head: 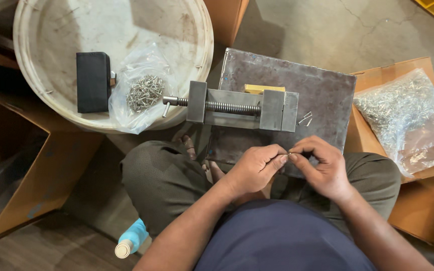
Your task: The person sits on the floor and uses a bench vise to assemble small metal parts. They pick up metal pieces from a plastic bag and a metal plate, place them into the vise, and tighten the screw mechanism to secure the components.
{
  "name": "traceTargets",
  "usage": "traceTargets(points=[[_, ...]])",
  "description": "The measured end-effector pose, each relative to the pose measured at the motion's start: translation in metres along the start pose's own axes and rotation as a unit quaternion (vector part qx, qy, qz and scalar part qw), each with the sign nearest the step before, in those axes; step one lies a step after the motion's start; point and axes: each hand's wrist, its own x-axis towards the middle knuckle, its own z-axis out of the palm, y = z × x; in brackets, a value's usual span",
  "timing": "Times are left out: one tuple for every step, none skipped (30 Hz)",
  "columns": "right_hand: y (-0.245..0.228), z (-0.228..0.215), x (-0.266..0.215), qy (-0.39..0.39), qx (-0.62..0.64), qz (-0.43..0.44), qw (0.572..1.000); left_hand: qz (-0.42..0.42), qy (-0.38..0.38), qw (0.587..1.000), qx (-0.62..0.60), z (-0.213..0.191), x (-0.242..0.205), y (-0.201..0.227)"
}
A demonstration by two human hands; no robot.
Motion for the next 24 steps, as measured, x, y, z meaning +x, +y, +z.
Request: traceTargets(points=[[-0.001, -0.003, 0.003, -0.006, -0.009, -0.01, 1.0, -0.001, 0.002, 1.0, -0.009, 0.0, 0.0, 0.0], [-0.003, -0.007, 0.006, -0.012, -0.019, -0.021, 1.0, -0.001, 0.004, 1.0, -0.017, 0.0, 0.0, 0.0], [-0.006, -0.009, 0.01, -0.018, -0.028, -0.032, 0.999, -0.001, 0.006, 1.0, -0.025, 0.0, 0.0, 0.0], [-0.009, -0.012, 0.015, -0.002, -0.047, -0.034, 0.998, -0.018, 0.01, 1.0, -0.023, 0.0, 0.0, 0.001], [-0.012, -0.013, 0.02, 0.015, -0.065, -0.036, 0.997, -0.036, 0.014, 0.999, -0.019, 0.0, -0.001, 0.002], [-0.015, -0.014, 0.026, 0.033, -0.082, -0.038, 0.995, -0.053, 0.018, 0.998, -0.015, -0.001, -0.001, 0.002], [-0.018, -0.016, 0.033, 0.049, -0.107, -0.055, 0.992, -0.049, 0.016, 0.999, -0.013, -0.001, -0.002, 0.003], [-0.019, -0.016, 0.041, 0.066, -0.131, -0.073, 0.987, -0.045, 0.015, 0.999, -0.011, -0.002, -0.002, 0.003], [-0.02, -0.018, 0.05, 0.083, -0.155, -0.091, 0.98, -0.039, 0.013, 0.999, -0.009, -0.002, -0.001, 0.003], [-0.022, -0.02, 0.058, 0.076, -0.165, -0.1, 0.978, -0.023, 0.011, 1.0, -0.009, -0.002, -0.001, 0.003], [-0.022, -0.022, 0.066, 0.067, -0.173, -0.11, 0.976, -0.008, 0.012, 1.0, -0.009, -0.001, -0.001, 0.003], [-0.024, -0.023, 0.072, 0.059, -0.181, -0.12, 0.974, 0.007, 0.012, 1.0, -0.009, -0.002, -0.001, 0.002], [-0.025, -0.023, 0.077, 0.054, -0.178, -0.117, 0.975, 0.005, 0.011, 1.0, -0.011, -0.002, -0.001, 0.001], [-0.026, -0.022, 0.081, 0.049, -0.176, -0.114, 0.977, 0.003, 0.009, 1.0, -0.013, -0.002, -0.001, 0.0], [-0.027, -0.021, 0.083, 0.043, -0.174, -0.11, 0.978, 0.001, 0.008, 1.0, -0.015, -0.002, -0.001, -0.002], [-0.028, -0.02, 0.085, 0.041, -0.177, -0.113, 0.977, 0.003, 0.007, 1.0, -0.013, -0.002, 0.0, -0.003], [-0.029, -0.019, 0.086, 0.038, -0.18, -0.115, 0.976, 0.005, 0.004, 1.0, -0.012, -0.002, 0.0, -0.004], [-0.029, -0.018, 0.086, 0.036, -0.183, -0.116, 0.975, 0.007, 0.002, 1.0, -0.01, -0.002, -0.001, -0.005], [-0.03, -0.018, 0.087, 0.038, -0.19, -0.119, 0.974, -0.007, -0.001, 1.0, -0.009, -0.003, 0.0, -0.005], [-0.03, -0.019, 0.087, 0.039, -0.197, -0.122, 0.972, -0.021, -0.004, 1.0, -0.009, -0.003, 0.001, -0.005], [-0.03, -0.019, 0.087, 0.041, -0.203, -0.125, 0.97, -0.035, -0.008, 0.999, -0.008, -0.003, 0.0, -0.005], [-0.03, -0.019, 0.087, 0.04, -0.201, -0.12, 0.971, -0.025, -0.007, 1.0, -0.006, -0.003, 0.0, -0.005], [-0.03, -0.019, 0.087, 0.04, -0.199, -0.116, 0.972, -0.015, -0.006, 1.0, -0.005, -0.003, 0.0, -0.005], [-0.031, -0.019, 0.088, 0.039, -0.196, -0.111, 0.973, -0.005, -0.005, 1.0, -0.003, -0.003, 0.0, -0.005]])
